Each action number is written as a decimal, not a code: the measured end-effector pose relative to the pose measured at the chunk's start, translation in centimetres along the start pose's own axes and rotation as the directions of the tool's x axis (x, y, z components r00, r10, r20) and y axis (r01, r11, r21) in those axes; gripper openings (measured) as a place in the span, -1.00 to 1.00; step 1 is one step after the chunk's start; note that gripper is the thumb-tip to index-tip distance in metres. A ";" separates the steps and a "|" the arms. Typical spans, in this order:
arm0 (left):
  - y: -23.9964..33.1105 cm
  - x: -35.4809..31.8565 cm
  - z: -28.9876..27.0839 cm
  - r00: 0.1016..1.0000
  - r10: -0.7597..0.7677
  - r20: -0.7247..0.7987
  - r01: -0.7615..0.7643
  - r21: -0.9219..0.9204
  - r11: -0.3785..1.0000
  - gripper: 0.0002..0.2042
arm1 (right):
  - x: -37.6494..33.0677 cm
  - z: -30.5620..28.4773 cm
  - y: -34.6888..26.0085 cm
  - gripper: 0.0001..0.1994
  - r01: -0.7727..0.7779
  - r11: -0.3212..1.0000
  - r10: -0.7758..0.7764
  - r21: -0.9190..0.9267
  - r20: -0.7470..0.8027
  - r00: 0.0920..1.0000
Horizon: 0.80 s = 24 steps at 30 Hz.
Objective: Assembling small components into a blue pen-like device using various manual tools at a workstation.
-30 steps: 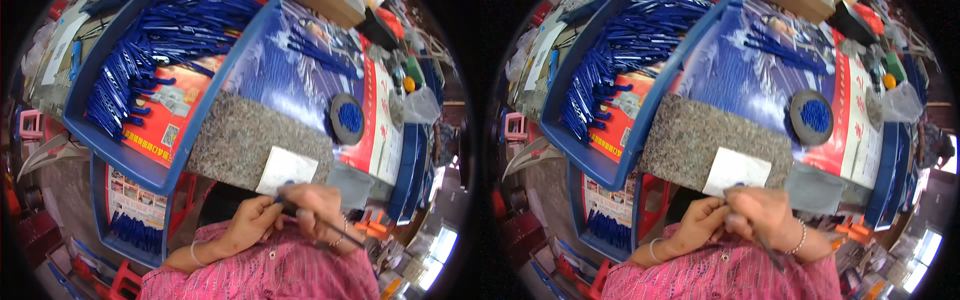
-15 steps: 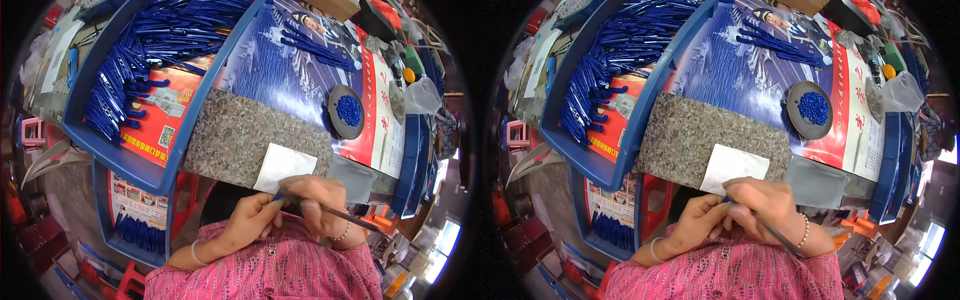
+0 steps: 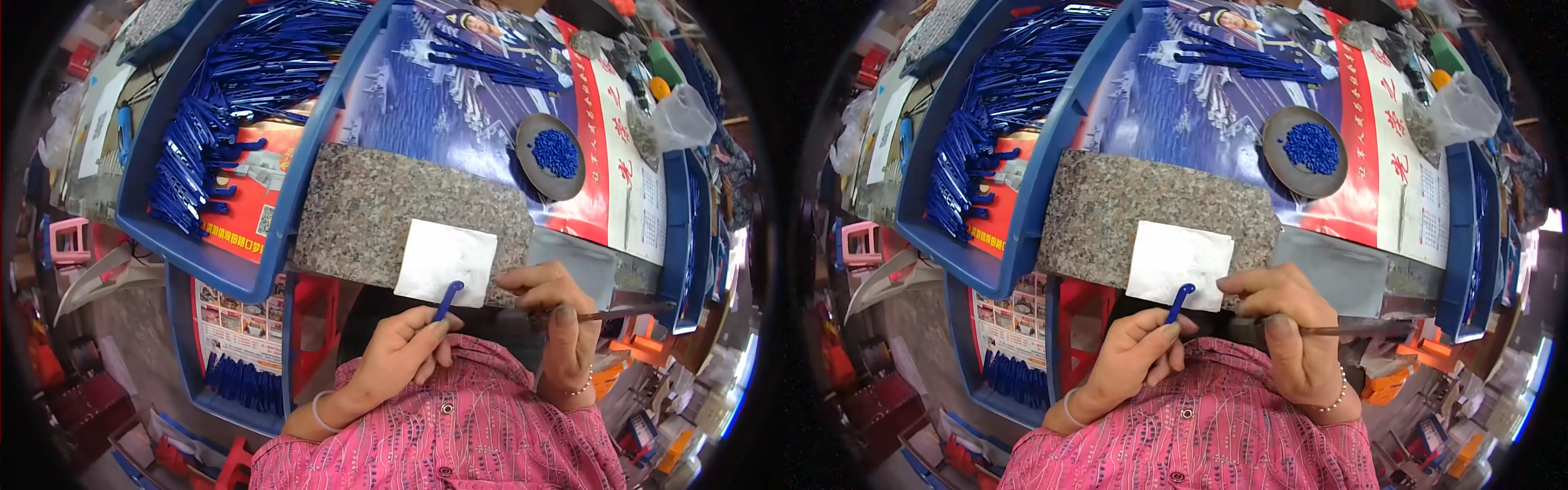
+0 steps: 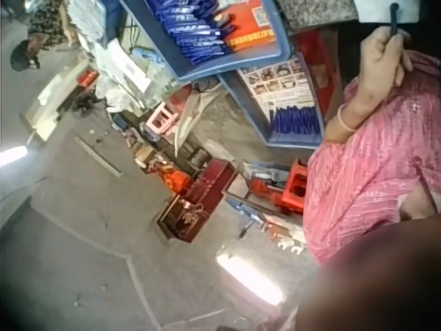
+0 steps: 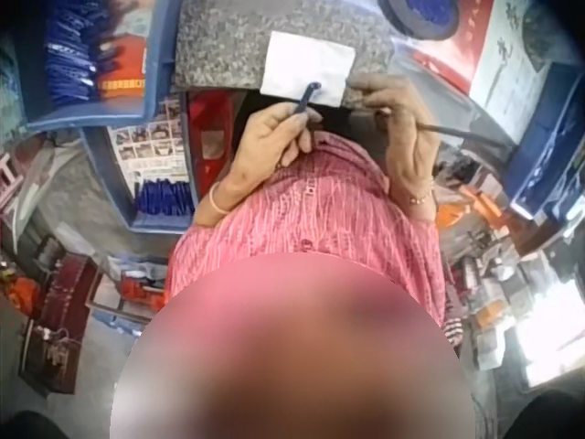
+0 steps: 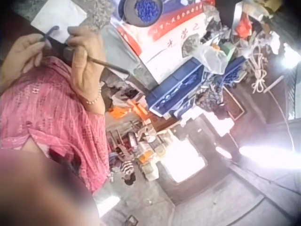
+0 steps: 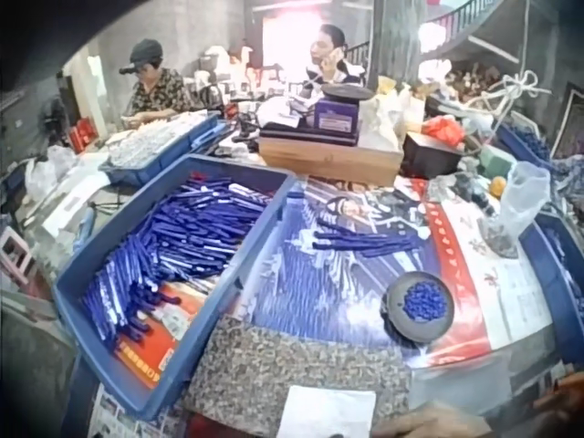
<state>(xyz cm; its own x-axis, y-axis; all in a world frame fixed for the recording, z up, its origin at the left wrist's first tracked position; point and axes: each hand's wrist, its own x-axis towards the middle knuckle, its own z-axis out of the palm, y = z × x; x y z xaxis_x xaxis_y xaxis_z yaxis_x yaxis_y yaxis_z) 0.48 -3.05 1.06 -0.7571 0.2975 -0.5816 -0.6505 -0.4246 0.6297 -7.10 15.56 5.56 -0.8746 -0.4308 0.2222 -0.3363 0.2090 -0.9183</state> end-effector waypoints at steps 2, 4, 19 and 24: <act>0.4 -0.4 0.5 0.999 -0.003 0.042 0.001 0.039 0.999 -0.79 | -1.1 0.5 -0.6 -0.65 -0.169 0.976 0.179 0.135 -0.068 0.982; 0.7 -0.5 1.3 0.997 -0.013 0.076 0.010 0.050 0.999 -0.80 | -1.9 0.7 0.0 -0.70 -0.326 0.849 0.389 0.416 -0.074 0.918; 0.3 0.0 5.4 0.971 -0.050 0.236 0.034 0.073 0.997 -0.77 | -3.7 -6.2 3.9 -0.73 0.272 -0.693 0.490 0.668 0.159 0.857; 0.7 0.0 6.8 0.964 -0.079 0.255 0.046 0.135 0.990 -0.78 | -4.7 -6.1 2.1 -0.73 -0.003 0.005 0.559 1.000 0.000 0.829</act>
<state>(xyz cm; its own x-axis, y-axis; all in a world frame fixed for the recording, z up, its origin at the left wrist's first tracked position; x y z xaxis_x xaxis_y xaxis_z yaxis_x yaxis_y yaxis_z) -0.32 2.47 5.00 -0.6934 0.5384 -0.4789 -0.6865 -0.2914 0.6662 -5.85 23.41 4.62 -0.9132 -0.2403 -0.3291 0.3502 -0.8757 -0.3324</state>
